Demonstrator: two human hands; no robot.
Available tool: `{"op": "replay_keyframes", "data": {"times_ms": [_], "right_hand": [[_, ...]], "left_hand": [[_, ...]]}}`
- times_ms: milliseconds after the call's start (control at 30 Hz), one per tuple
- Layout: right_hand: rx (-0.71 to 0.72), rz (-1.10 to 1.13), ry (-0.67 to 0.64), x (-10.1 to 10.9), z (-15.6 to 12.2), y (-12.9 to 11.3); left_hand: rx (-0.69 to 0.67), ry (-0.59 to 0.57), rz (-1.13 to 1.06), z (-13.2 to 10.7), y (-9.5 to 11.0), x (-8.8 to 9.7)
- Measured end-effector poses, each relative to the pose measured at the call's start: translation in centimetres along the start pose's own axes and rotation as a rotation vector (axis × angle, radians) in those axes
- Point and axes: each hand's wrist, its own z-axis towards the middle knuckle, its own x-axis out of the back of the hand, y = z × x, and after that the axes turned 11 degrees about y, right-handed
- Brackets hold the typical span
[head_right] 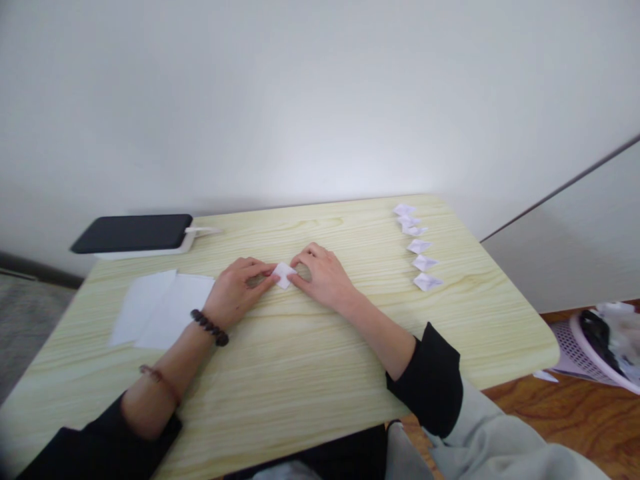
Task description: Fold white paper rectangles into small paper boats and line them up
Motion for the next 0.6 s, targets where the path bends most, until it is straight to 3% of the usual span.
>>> {"op": "replay_keyframes", "data": {"times_ms": [433,600], "right_hand": [[-0.063,0.142,-0.063,0.28,0.54,0.24],[-0.016,0.157,-0.053,0.12,0.42,0.65]], "left_hand": [[0.036,-0.006,-0.031,0.17,-0.05,0.35],[0.012,-0.02,-0.035,0.26,-0.14,0.48]]}}
